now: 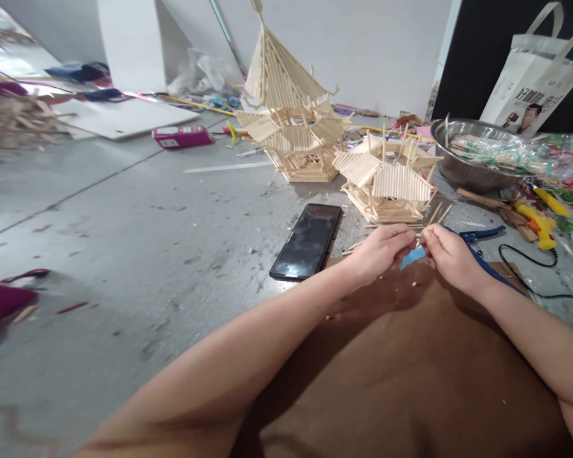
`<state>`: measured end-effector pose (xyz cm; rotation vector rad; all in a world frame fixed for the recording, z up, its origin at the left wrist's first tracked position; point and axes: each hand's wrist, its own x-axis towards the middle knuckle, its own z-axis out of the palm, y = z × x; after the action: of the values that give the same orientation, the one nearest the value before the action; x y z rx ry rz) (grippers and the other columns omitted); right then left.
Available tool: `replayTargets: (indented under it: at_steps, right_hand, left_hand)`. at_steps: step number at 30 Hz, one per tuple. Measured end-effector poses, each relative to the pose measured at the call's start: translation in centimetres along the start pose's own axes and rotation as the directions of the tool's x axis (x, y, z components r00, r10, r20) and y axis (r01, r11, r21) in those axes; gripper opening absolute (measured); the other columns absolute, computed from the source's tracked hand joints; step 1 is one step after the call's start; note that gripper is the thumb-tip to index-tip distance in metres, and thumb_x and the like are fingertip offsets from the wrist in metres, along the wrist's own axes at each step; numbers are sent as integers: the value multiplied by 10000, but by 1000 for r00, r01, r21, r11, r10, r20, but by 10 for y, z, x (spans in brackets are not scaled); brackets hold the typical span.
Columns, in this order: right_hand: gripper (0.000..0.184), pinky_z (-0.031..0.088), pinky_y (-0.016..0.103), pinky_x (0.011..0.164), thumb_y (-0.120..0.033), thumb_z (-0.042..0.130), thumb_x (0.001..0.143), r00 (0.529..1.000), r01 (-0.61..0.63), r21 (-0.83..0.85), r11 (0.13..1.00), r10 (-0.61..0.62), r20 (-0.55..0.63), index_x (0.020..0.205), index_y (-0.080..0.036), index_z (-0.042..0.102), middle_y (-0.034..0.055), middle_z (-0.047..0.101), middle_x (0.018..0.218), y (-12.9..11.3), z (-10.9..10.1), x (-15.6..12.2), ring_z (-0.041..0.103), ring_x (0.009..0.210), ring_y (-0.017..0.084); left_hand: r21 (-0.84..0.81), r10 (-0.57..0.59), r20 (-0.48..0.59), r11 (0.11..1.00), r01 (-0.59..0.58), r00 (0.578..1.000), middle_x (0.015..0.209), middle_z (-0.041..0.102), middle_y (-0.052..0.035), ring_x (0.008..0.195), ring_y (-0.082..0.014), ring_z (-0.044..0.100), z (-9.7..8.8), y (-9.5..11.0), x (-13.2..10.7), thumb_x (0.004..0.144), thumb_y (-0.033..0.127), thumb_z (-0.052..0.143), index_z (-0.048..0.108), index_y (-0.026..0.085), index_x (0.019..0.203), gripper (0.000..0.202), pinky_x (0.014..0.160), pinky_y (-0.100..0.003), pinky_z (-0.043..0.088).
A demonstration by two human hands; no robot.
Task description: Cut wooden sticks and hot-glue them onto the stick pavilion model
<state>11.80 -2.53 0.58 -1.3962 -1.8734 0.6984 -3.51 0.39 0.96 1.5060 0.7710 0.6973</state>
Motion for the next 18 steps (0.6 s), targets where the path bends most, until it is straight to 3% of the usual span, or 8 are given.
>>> replayTargets:
  at_steps: [6, 9, 13, 18]
  right_hand:
    - [285, 360, 230, 532, -379, 316, 860, 998, -52, -24, 998, 53, 29, 700, -185, 450, -30, 475, 566, 9, 0, 3, 438, 487, 85]
    - [241, 388, 234, 547, -368, 378, 840, 996, -63, 38, 997, 60, 63, 798, -175, 515, -12, 549, 648, 14, 1, 3, 483, 497, 84]
    - [310, 422, 238, 564, -404, 482, 787, 1000, 4, 133, 991, -4, 7, 993, -179, 540, 34, 610, 855, 9, 2, 2, 533, 566, 94]
    - [279, 414, 232, 564, -385, 418, 829, 998, 42, 5, 999, -42, -40, 847, -171, 596, 8, 605, 670, 3, -2, 0, 529, 548, 102]
  left_hand:
    - [-185, 8, 5, 983, -7, 1000, 464, 331, 62, 392, -41, 301, 0, 4, -2, 805, 327, 422, 435, 155, 620, 253, 382, -177, 218]
    - [-204, 24, -32, 978, -30, 999, 447, 312, 68, 381, -41, 288, 0, 9, -3, 811, 329, 411, 431, 158, 619, 258, 378, -178, 217]
    - [-21, 36, -49, 999, -37, 998, 438, 321, 66, 383, -42, 282, -1, 7, -1, 827, 335, 386, 418, 157, 597, 292, 393, -182, 230]
    - [353, 86, -32, 933, -69, 996, 487, 409, 40, 455, -63, 367, -1, 2, 1, 835, 360, 360, 461, 150, 587, 340, 447, -189, 281]
